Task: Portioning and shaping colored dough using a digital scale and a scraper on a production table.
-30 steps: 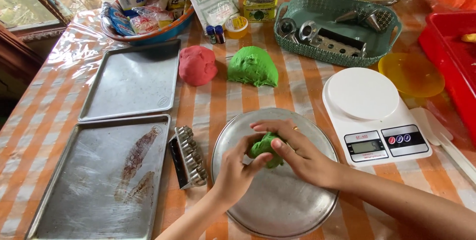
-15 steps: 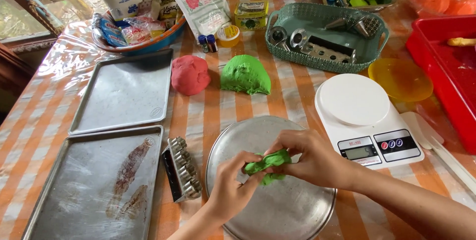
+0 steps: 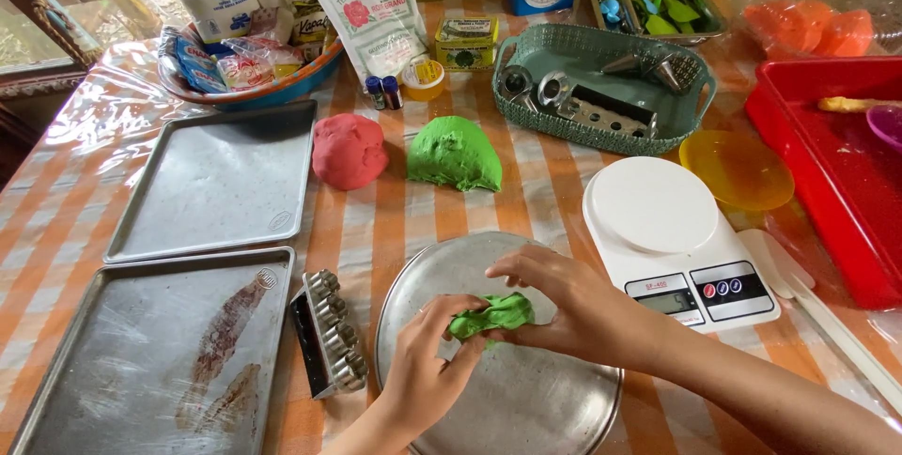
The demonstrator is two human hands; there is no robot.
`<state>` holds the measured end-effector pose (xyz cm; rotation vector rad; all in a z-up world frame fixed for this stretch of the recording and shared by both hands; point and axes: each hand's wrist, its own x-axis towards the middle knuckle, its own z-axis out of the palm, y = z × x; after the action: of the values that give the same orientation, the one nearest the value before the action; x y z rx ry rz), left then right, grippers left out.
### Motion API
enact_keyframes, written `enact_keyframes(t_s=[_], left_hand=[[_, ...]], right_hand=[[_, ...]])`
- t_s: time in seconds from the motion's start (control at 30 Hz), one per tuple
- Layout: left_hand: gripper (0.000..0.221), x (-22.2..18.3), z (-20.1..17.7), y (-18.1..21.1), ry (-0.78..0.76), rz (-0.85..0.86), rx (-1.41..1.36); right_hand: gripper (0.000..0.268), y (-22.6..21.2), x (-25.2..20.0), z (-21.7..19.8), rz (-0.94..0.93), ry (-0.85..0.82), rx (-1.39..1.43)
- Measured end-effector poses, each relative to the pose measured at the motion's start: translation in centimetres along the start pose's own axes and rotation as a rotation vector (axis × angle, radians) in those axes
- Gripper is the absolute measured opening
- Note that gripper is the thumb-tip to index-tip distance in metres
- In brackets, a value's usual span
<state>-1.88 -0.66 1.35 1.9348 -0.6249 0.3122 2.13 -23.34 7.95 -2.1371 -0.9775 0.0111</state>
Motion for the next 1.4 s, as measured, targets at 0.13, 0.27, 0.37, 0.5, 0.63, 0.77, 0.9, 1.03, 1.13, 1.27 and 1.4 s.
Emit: enact_keyframes(t_s=[0.13, 0.27, 0.37, 0.5, 0.63, 0.77, 0.9, 1.03, 1.13, 1.27, 1.4], left_hand=[[0.023, 0.1, -0.2, 0.2, 0.011, -0.008, -0.036], [0.032, 0.6, -0.5, 0.4, 0.01, -0.104, 0.035], [0.047, 1.0, -0.4, 0.3, -0.003, -0.174, 0.036], [0.036, 1.8, -1.1, 1.5, 0.006, -0.139, -0.033], [0.038, 1.4, -1.3, 0.6, -0.056, -0.142, -0.078], [0.032, 1.8, -1.9, 1.7, -0.116, -0.162, -0.142], [0.039, 2.2, -2.7, 3.1, -0.212, -0.293, -0.187], [0.04, 3.6, -4.3, 4.9, -0.337, -0.497, -0.183], [0.031, 3.8, -4.5, 5.0, -0.451, -0.751, -0.233], [0.041, 2.1, -3.4, 1.0, -0.374, -0.282, 0.278], [0.027, 2.3, -2.9, 1.7, -0.091, 0.362, 0.457]], right_hand=[[0.037, -0.7, 0.4, -0.5, -0.042, -0.055, 0.008], [0.035, -0.3, 0.1, -0.4, -0.1, -0.028, -0.006], [0.035, -0.2, 0.0, -0.7, -0.101, -0.026, -0.004], [0.031, 0.2, 0.1, -0.1, -0.005, 0.004, 0.028], [0.028, 0.6, 0.1, -0.3, 0.053, -0.084, 0.021], [0.021, -1.0, 0.8, -1.6, 0.1, -0.14, 0.121], [0.014, -1.6, 1.2, -3.1, 0.184, -0.247, 0.193], [0.019, -1.7, 1.4, -3.9, 0.213, -0.316, 0.132], [0.016, -0.9, 1.2, -3.4, 0.264, -0.461, 0.128], [0.032, 0.7, 0.7, -2.9, 0.373, -0.546, -0.139], [0.061, 1.4, -0.1, -2.9, 0.412, -0.39, -0.288]])
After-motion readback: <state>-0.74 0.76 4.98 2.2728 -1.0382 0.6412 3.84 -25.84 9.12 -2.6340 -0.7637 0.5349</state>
